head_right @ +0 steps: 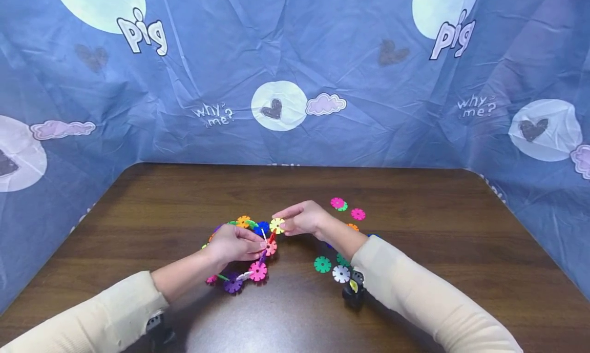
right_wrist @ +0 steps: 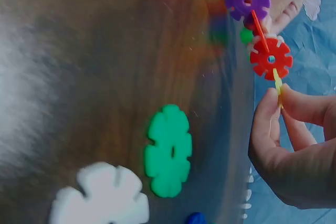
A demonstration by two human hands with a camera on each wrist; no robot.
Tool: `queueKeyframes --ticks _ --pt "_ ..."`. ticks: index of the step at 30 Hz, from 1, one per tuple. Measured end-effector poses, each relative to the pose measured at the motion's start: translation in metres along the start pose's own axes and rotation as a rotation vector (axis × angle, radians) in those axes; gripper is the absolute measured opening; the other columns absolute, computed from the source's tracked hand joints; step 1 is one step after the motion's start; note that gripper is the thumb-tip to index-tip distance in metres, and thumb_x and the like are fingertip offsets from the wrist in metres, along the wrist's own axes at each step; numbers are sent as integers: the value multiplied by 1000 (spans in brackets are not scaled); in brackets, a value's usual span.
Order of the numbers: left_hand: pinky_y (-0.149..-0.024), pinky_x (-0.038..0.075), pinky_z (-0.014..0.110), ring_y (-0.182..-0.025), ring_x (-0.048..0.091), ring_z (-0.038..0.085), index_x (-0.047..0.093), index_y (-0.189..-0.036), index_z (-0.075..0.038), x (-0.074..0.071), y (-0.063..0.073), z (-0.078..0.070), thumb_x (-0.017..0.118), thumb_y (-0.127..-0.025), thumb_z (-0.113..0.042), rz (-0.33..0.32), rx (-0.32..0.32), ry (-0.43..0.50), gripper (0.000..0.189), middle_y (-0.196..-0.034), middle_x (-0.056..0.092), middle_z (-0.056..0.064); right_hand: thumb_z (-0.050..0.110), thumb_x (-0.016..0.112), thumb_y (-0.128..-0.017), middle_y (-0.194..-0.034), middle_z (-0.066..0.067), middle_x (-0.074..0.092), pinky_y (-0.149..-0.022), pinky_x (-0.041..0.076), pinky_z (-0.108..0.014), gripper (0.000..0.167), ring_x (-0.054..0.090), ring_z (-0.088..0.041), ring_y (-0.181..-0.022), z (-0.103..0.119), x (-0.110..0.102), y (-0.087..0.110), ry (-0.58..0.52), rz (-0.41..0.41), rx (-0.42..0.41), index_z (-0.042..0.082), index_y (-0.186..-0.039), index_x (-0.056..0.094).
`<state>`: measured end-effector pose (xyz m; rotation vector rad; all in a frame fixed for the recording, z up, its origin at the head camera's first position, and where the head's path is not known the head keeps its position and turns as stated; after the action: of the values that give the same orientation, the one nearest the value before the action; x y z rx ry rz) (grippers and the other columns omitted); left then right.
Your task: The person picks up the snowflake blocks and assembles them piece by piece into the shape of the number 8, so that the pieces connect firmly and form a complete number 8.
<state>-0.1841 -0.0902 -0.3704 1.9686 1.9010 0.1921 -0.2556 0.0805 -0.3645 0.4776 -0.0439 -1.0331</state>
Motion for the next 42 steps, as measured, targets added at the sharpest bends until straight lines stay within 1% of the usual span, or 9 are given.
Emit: queueKeyframes --ticks 5,10,15,19,26,29,33,37,42 --pt "-72 60 35 -70 72 23 65 -97 17 1 7 -6 61 -86 10 76 -15 7 14 -90 71 29 -4 61 -89 -88 0 71 -83 58 -29 37 66 -6 -78 -1 -5 -6 -36 22 12 -9 -126 57" --pt "-72 60 36 -74 74 27 67 -96 14 -7 12 -33 62 -89 1 179 4 -247 15 -90 71 29 -6 60 -88 -74 5 69 -79 59 -28 39 67 -6 -70 -5 -7 -9 -103 38 26 -16 -126 53" --pt "-64 59 27 -61 66 12 74 -88 3 -14 -2 -64 68 -88 -12 137 234 -608 16 -77 74 14 -5 60 -89 -76 2 70 -82 58 -31 39 68 -9 -71 -6 -10 -10 -149 41 47 -15 -126 53" --pt "-59 50 21 -65 60 12 76 -92 -5 -12 -24 -69 69 -89 -21 128 355 -799 18 -84 75 10 -5 60 -90 -79 2 71 -84 58 -33 39 69 -10 -73 -6 -11 -9 -167 58 56 -15 -127 52" --pt "-64 44 16 -71 52 8 73 -102 -1 -6 -53 -55 64 -91 -16 357 249 -758 21 -89 71 5 -9 58 -89 -76 1 71 -74 60 -27 40 68 -10 -70 -8 -9 -7 -217 74 54 -17 -127 50" --pt "-66 43 16 -73 51 8 72 -104 1 -4 -57 -53 62 -92 -14 399 234 -748 22 -91 70 5 -9 58 -89 -75 1 71 -72 60 -26 40 68 -10 -69 -10 -11 -8 -220 64 57 -18 -127 50" --pt "-78 50 21 -81 56 9 72 -104 0 -4 -59 -51 63 -92 -15 393 179 -739 22 -100 72 8 -7 60 -89 -77 0 71 -78 59 -29 39 68 -11 -71 -11 -14 -8 -202 54 58 -17 -126 52" --pt "-89 52 30 -89 61 13 72 -103 0 -3 -62 -47 65 -91 -17 379 133 -731 22 -104 72 10 -1 65 -88 -84 -6 74 -84 58 -35 36 70 -12 -75 -11 -20 -3 -70 32 44 -13 -121 58" --pt "-95 51 35 -99 63 16 73 -103 -2 -8 -63 -43 65 -91 -19 359 132 -711 22 -105 73 9 1 73 -81 -92 -16 75 -80 59 -32 29 71 -12 -77 -11 -31 15 300 84 -42 -8 -107 66"
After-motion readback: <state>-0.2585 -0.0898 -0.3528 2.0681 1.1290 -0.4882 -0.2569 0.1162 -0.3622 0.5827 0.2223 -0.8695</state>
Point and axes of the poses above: each hand's wrist, its own y-axis away from the middle knuckle, its own x-axis out of the palm, z = x × y, the point moved 2 cm from there along -y, towards the middle knuckle
